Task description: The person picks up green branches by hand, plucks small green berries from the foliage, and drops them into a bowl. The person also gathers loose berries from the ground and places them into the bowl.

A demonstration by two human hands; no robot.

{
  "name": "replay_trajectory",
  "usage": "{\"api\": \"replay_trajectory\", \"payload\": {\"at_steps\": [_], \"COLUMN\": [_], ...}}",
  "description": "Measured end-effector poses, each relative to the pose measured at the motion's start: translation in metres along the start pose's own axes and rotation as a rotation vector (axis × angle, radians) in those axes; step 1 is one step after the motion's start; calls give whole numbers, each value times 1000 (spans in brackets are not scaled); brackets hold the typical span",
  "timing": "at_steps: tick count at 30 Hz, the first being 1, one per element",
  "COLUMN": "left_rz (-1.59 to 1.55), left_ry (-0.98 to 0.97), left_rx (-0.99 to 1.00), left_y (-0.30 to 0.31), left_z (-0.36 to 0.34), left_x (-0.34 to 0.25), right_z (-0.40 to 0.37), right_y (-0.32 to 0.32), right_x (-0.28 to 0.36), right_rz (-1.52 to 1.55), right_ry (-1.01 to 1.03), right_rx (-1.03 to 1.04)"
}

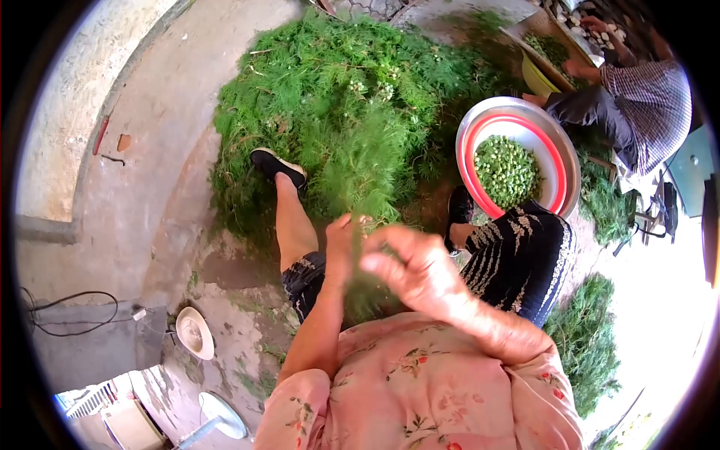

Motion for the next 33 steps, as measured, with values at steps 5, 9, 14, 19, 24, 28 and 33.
{"api": "replay_trajectory", "payload": {"at_steps": [5, 9, 14, 19, 24, 28, 33], "left_rz": [-501, -417, -1034, -1093, -1144, -1195, -1107], "left_ry": [105, 93, -76, 55, -214, -194, -204], "left_rx": [265, 189, 803, 954, 953, 1039, 1003], "left_y": [1, 5, 2, 22, 12, 15, 29], "left_z": [-4, -10, 8, 19, 28, 37, 40], "left_x": [-18, -35, -42, -20, -39, -33, -29], "right_z": [14, 5, -2, -7, -4, -30, -58], "right_y": [87, 197, 275, 277, 176, 92, 43], "right_x": [-66, -148, -173, -161, -115, -98, -107], "right_rz": [74, -229, -675, -642, -197, -35, -340], "right_ry": [-682, -565, -638, -423, -527, -520, -368], "right_rx": [-319, -501, -627, -698, -342, 206, 113]}}
Point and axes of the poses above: each hand's wrist, its own z-axis towards the middle knuckle, its own y-axis out of the back of the hand, x = y × z, the point moved 4 cm from there along z, towards the middle knuckle, and after that the axes turned 4 degrees about -y, right-handed, at the moved point
